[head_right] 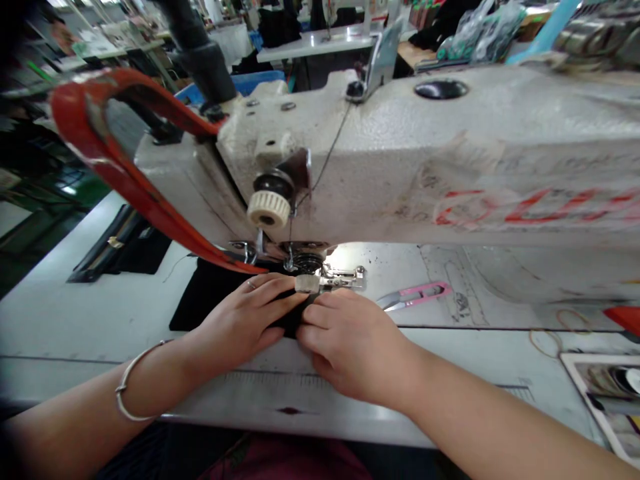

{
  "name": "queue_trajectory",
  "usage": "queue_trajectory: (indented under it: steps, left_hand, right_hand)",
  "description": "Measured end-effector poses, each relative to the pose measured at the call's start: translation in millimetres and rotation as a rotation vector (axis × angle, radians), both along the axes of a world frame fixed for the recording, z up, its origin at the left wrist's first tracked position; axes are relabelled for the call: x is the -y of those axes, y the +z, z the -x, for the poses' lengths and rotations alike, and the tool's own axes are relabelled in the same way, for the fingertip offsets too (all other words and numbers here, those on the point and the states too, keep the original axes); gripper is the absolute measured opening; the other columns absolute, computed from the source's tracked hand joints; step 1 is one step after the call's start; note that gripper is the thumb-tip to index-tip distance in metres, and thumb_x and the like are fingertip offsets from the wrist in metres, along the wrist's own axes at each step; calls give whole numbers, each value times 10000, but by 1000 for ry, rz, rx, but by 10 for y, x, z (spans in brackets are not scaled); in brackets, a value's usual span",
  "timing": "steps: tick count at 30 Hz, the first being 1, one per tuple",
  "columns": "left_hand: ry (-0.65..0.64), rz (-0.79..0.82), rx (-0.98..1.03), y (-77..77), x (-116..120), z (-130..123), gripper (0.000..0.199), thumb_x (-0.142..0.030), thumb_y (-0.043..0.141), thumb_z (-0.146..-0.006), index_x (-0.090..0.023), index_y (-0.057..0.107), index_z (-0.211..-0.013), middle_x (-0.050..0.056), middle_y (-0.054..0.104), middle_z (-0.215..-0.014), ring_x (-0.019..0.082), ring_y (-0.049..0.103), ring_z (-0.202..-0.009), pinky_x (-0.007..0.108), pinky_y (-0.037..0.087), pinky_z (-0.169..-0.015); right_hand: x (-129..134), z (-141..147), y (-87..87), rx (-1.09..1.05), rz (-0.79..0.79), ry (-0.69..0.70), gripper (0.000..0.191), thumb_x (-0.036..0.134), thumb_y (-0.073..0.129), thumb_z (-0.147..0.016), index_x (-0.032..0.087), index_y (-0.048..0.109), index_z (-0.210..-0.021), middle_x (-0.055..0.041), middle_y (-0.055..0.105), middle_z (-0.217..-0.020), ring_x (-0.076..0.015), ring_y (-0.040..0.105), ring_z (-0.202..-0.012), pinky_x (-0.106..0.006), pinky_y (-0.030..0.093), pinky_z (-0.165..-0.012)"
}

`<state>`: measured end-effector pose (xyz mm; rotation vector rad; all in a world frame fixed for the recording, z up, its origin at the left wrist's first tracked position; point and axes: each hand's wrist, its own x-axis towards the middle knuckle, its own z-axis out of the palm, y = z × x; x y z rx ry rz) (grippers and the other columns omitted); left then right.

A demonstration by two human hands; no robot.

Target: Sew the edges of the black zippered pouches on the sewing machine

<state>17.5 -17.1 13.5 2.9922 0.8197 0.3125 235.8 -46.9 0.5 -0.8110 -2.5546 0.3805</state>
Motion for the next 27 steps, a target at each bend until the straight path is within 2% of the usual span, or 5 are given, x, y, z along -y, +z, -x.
queue_trajectory:
  steps: [6, 11, 14, 18, 27]
  left_hand:
    - [-15, -38, -14, -20, -130, 14, 362, -137, 579, -846, -129, 554, -1206, 104, 606, -1220, 233, 550, -1164, 387, 458, -1049]
    - [-10, -51, 0, -71, -204, 42, 386, -137, 606, -836, -162, 552, -1217, 89, 608, -1228, 232, 561, -1167, 393, 455, -1062]
    - [3, -45, 69, -99, -173, 78, 342, -142, 582, -870, -163, 566, -1211, 92, 615, -1215, 231, 572, -1164, 397, 481, -1040]
    - [-51, -38, 209, -105, -84, 113, 213, -121, 529, -930, -137, 606, -1128, 70, 671, -1116, 168, 619, -1098, 317, 513, -1006]
    - [-78, 32, 213, -98, -85, 168, 231, -122, 539, -943, -206, 646, -1129, 24, 693, -1143, 146, 648, -1064, 328, 545, -978]
  right_hand:
    - [-19, 20, -27, 10, -17, -38, 239, 159, 509, -868, 164, 675, -1039, -83, 680, -988, -232, 596, -974, -395, 483, -836]
    - [-45, 29, -21, 22, -57, -74, 243, 163, 507, -876, 172, 678, -1049, -74, 687, -1014, -228, 610, -943, -391, 470, -777]
    - [-41, 35, -13, 26, -74, -79, 244, 157, 499, -874, 172, 681, -1037, -67, 691, -999, -226, 614, -923, -385, 459, -749]
    - [-28, 13, -6, 41, -86, -61, 236, 164, 505, -888, 178, 676, -1049, -62, 690, -1005, -223, 609, -930, -384, 455, -774]
    - [-76, -129, 25, 23, -40, -36, 195, 172, 502, -912, 183, 690, -964, -53, 688, -927, -193, 593, -836, -366, 430, -741]
